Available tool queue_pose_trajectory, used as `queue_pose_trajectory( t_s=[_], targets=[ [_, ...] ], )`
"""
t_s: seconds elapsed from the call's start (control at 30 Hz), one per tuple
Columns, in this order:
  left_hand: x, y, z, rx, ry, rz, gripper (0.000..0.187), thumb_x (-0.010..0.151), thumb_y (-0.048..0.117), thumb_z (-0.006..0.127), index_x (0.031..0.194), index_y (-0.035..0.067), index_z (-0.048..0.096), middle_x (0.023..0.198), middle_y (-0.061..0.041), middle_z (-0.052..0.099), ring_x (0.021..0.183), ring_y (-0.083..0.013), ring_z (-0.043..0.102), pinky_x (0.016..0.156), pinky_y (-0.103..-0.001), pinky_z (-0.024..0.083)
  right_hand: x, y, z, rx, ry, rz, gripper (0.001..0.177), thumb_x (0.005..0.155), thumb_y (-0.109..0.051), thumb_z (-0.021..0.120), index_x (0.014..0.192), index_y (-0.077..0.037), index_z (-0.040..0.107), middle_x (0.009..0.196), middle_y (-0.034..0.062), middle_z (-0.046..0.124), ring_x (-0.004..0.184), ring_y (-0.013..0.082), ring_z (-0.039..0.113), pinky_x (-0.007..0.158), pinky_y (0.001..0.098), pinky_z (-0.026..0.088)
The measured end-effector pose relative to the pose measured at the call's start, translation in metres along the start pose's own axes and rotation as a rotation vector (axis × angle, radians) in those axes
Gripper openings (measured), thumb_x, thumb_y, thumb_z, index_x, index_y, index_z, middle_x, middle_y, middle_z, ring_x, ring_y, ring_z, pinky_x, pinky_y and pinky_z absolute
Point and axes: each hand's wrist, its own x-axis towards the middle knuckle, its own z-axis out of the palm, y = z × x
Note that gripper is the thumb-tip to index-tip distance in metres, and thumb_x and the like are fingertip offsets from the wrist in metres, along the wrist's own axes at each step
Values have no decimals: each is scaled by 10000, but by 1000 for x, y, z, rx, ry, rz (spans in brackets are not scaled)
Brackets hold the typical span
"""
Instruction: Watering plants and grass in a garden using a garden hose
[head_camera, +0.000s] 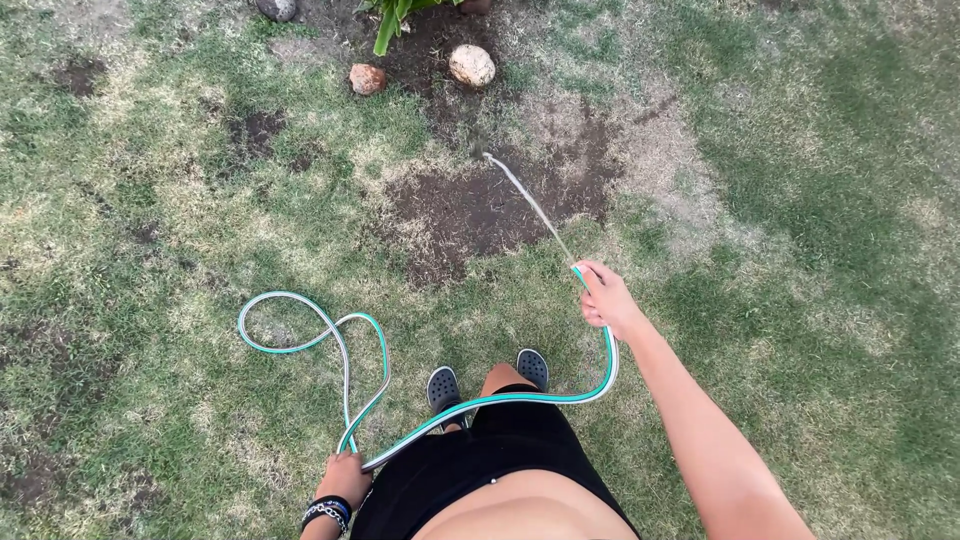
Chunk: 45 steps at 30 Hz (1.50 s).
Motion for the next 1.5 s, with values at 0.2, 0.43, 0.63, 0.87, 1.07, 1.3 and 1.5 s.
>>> queue_pose_trajectory(
  t_s=[0.2,0.43,0.63,0.87,1.07,1.3,1.5],
  targets=[
    [-6,0,11,2,15,-27,302,982,292,651,1224,142,753,1350,-135,710,1435,-364,583,1207,-562,562,7,27,-6,-26,20,45,304,1200,-298,483,1435,-202,651,609,-16,282,492,116,257,432,269,174],
    [-10,-5,23,14,8,-24,314,985,364,716,1160,111,779,1309,-129,713,1368,-377,599,1219,-508,532,11,46,-7,-73,-13,68,317,1217,-289,468,1441,-187,669,595,-18,291,484,118,257,435,284,185],
    [-23,-17,47,-23,14,2,303,1003,368,695,1065,82,776,1261,-188,735,1383,-407,578,1235,-499,502,9,55,-4,-8,9,55,308,1221,-303,460,1455,-184,621,607,-23,223,477,114,213,430,297,167],
    [-38,-23,62,21,-29,-32,307,996,312,707,1182,75,767,1464,-222,684,1503,-431,517,1318,-522,456,-10,56,8,-112,-37,81,368,1236,-261,470,1549,-181,648,596,-28,379,453,110,319,394,266,232],
    [-40,-24,60,58,-42,2,279,960,276,694,1131,62,748,1319,-186,729,1418,-384,561,1289,-481,467,-18,62,13,-194,-102,97,362,1242,-279,467,1535,-209,669,563,-34,350,436,122,315,380,271,259],
    [-33,-18,50,123,-14,79,264,948,276,658,1065,62,761,1246,-181,751,1378,-362,606,1309,-465,417,-24,49,17,-266,-76,143,422,1243,-276,451,1613,-223,646,575,5,410,444,131,340,397,267,252],
    [-36,-13,50,83,15,-1,296,991,306,676,1136,63,765,1289,-175,731,1360,-392,596,1232,-499,520,-14,53,26,-217,-101,7,348,1254,-229,471,1499,-180,713,559,-25,436,395,99,356,348,233,284]
  ],
)
